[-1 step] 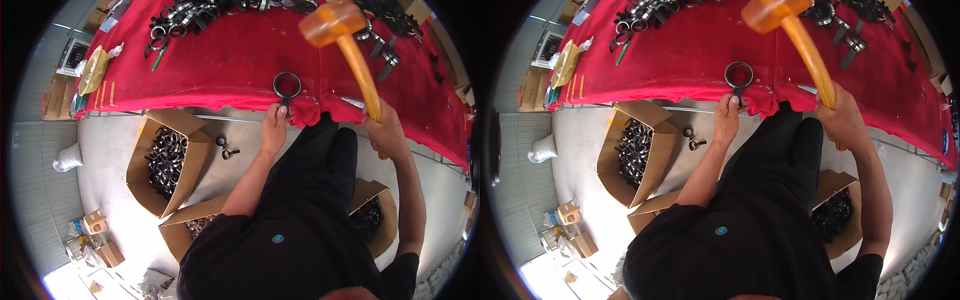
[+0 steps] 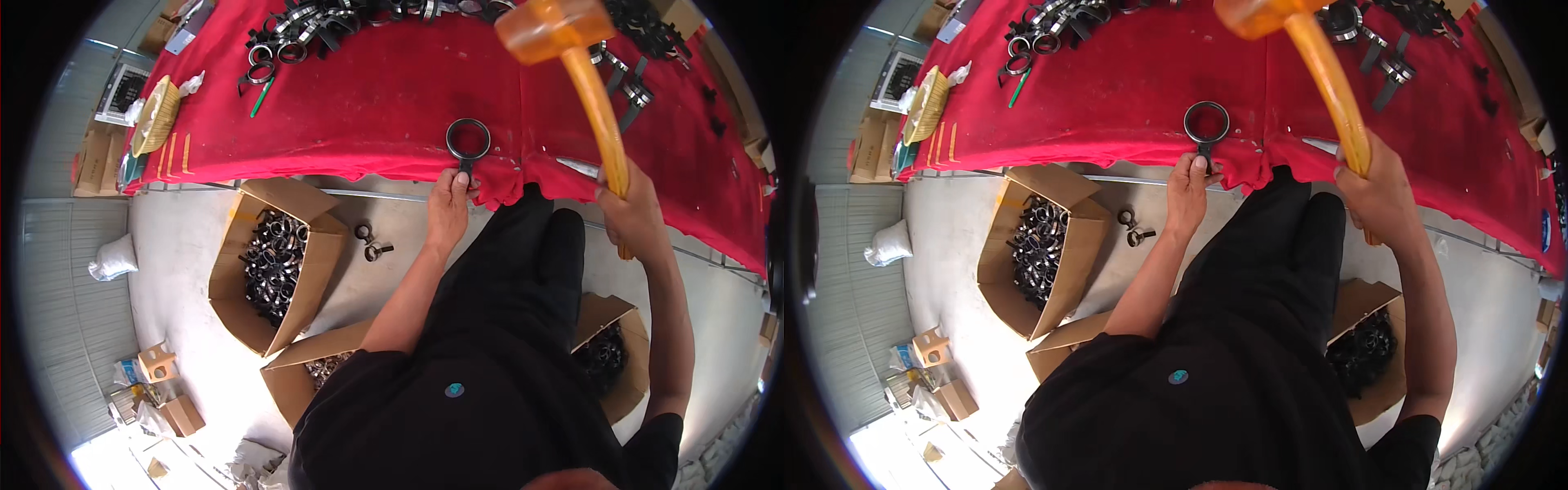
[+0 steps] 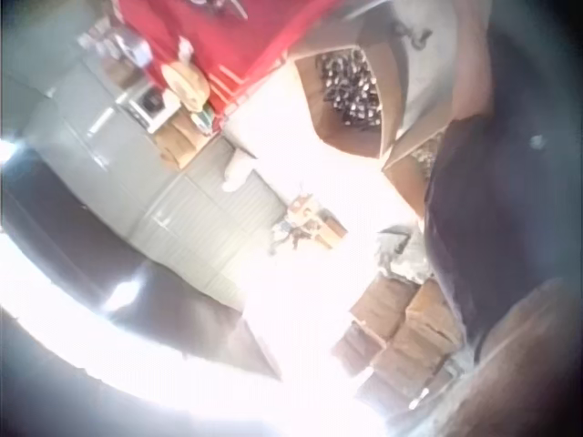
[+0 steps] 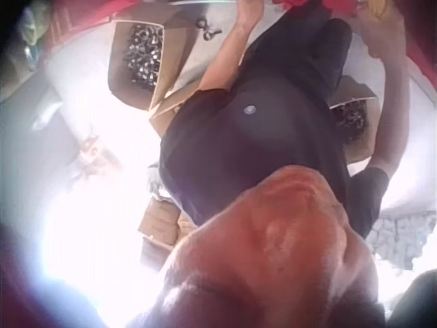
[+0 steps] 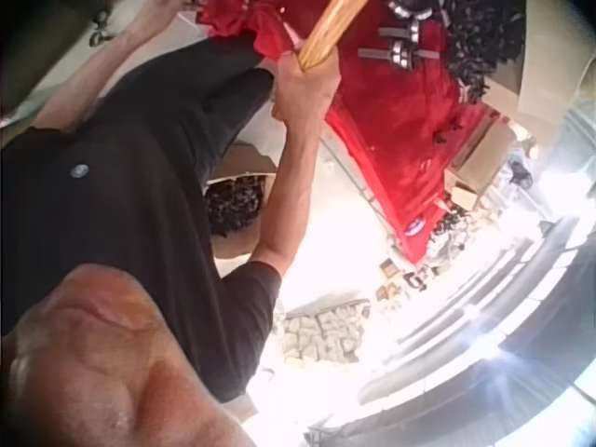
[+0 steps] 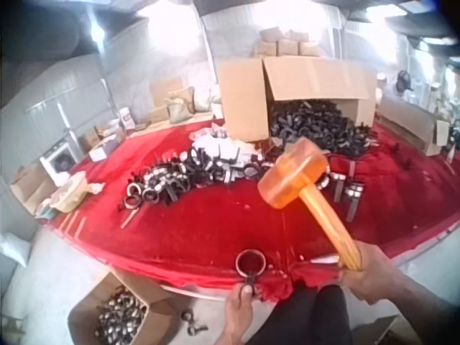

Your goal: The person takes metal clamps, strikes each one with a mallet, and places the finished clamps into cardboard boxes.

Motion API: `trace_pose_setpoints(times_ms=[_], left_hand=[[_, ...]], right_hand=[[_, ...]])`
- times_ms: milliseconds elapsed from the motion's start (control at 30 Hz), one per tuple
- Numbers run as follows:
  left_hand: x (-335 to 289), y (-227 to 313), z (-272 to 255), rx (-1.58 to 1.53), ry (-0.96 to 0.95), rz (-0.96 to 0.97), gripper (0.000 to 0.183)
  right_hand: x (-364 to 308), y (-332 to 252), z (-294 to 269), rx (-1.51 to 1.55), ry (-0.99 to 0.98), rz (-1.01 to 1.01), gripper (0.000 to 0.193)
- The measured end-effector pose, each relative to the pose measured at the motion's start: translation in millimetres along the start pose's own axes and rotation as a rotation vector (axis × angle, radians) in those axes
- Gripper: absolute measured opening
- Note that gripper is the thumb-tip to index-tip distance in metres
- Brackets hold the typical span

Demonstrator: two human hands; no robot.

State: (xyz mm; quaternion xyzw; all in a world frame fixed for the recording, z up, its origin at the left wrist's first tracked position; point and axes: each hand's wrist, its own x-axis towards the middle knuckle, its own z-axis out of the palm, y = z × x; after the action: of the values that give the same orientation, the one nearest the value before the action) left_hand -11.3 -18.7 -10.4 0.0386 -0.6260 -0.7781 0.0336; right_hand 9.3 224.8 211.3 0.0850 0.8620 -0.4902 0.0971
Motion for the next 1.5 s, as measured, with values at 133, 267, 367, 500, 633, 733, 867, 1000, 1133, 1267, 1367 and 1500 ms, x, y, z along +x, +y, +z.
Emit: trace_pose_setpoints(times_ms=[133,267,367,500,633,733,867,1000,1133,1267,1367,1500], left_hand=[[3,5,1,0.022,-0.026,-0.023,0.032],[-2,15,-3,0.173,-0.031,-0.049,0.033],[-8,15,-3,0.204,-0.027,-0.055,0.035],[-14,10,-5,0.163,0.002,-0.048,0.035],[-13,7,-5,0.126,0.038,-0.034,0.033],[-13,14,9,0.094,0.015,-0.063,0.033],[-8,10,-7,0.13,0.026,-0.043,0.033],[-11,9,-11,0.027,-0.024,-0.042,0.031],[-10,20,-16,-0.092,-0.039,-0.125,0.032],[-23,50,-68,0.029,0.113,-0.001,0.034],[-33,70,-191,0.765,0.355,0.133,0.03],[-49,126,-350,1.708,0.56,-0.214,0.054]], right_hand=[[-12,7,-16,-0.033,0.294,-0.232,0.018],[-18,-20,-29,-0.015,0.416,-0.338,0.014],[-10,-11,-24,-0.004,0.466,-0.452,0.015],[-11,-5,-8,-0.124,0.431,-0.436,0.014],[-1,12,12,-0.13,0.344,-0.464,0.02],[16,111,27,-0.652,-0.004,-0.332,0.037],[27,54,23,-0.412,-0.061,-0.202,0.038],[7,53,23,-0.248,-0.123,-0.119,0.031],[3,69,27,-0.117,0.03,-0.156,0.031],[2,117,-10,-0.028,0.236,-0.09,0.024],[9,140,-60,0.092,0.376,-0.044,0.018],[36,161,-109,0.103,0.482,-0.094,0.021]])
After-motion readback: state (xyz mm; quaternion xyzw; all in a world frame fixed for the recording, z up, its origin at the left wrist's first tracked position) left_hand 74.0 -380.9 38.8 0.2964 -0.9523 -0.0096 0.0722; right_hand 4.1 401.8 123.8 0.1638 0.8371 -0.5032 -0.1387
